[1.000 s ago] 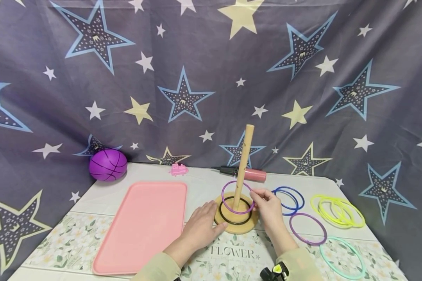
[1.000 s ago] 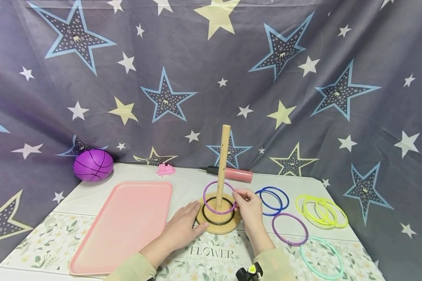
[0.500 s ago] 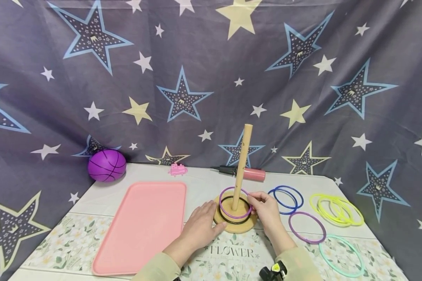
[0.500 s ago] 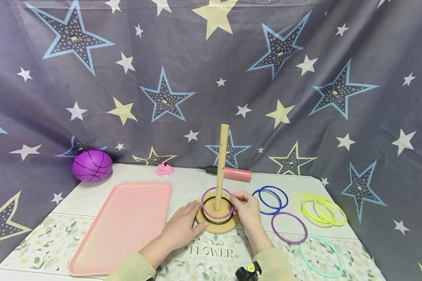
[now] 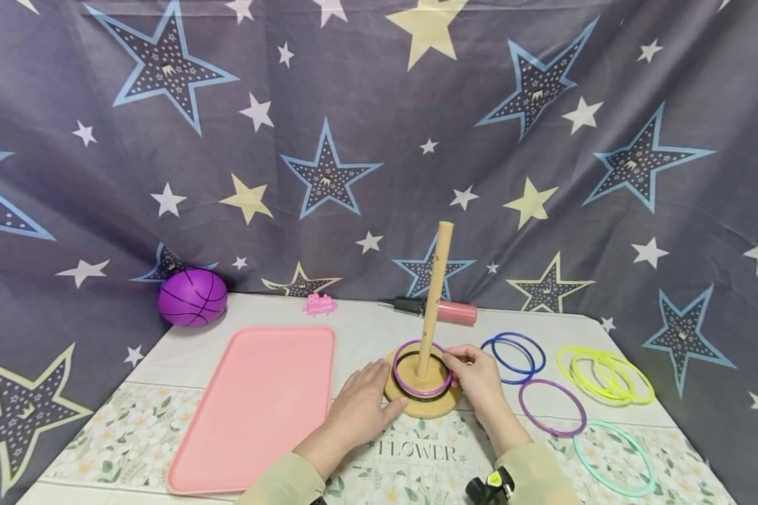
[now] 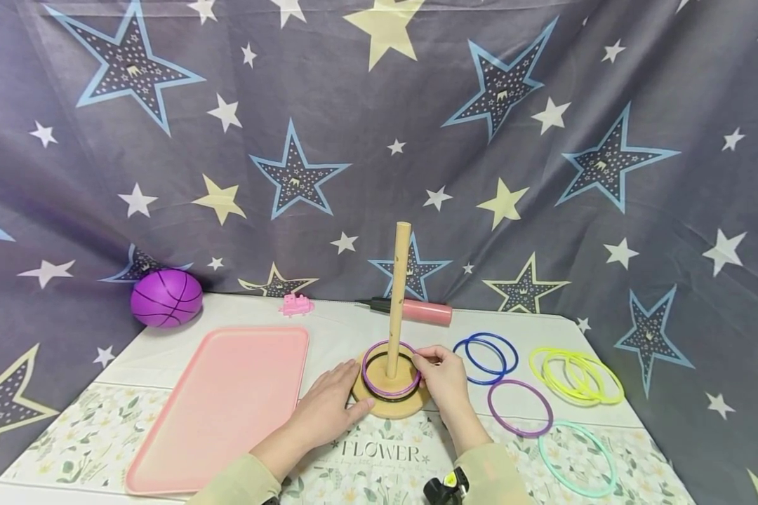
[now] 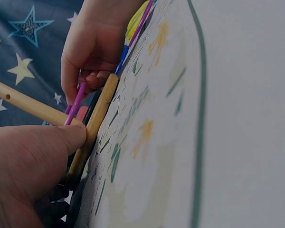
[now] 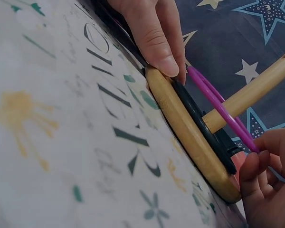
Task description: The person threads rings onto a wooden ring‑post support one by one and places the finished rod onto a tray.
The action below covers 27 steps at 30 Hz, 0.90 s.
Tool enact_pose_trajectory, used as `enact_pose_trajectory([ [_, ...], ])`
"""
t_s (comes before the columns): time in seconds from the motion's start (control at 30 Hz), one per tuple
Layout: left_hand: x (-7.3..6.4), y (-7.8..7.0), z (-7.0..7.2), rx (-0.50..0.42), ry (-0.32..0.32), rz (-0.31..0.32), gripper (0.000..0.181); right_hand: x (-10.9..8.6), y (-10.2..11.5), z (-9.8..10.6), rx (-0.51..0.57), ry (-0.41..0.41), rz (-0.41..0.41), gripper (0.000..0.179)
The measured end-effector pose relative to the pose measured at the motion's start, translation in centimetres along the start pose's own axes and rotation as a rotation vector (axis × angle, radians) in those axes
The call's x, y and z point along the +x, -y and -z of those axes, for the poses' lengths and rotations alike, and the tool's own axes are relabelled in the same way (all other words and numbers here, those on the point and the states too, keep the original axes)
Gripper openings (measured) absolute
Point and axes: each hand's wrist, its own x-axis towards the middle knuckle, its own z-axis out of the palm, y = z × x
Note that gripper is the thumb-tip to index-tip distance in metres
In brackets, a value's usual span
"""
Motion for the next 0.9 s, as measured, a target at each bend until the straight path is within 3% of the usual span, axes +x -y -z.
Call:
enact_pose_trajectory([
  [0.4,0.21,0.12,0.0,0.009,0.001,0.002,0.081,-0.21,0.43,0.02,-0.09,0.024,0.017,0.012],
  [0.63,0.21,0.05,0.03,0.009,0.002,0.003,0.081,-0.04,0.22,0.13,-0.229,0.016,0.052,0.008],
  [0.9,0.12,-0.06,0.0,0.003,-0.001,0.002,0.08,0.43,-0.2,0.14,-0.316,0.012,0.068,0.005],
])
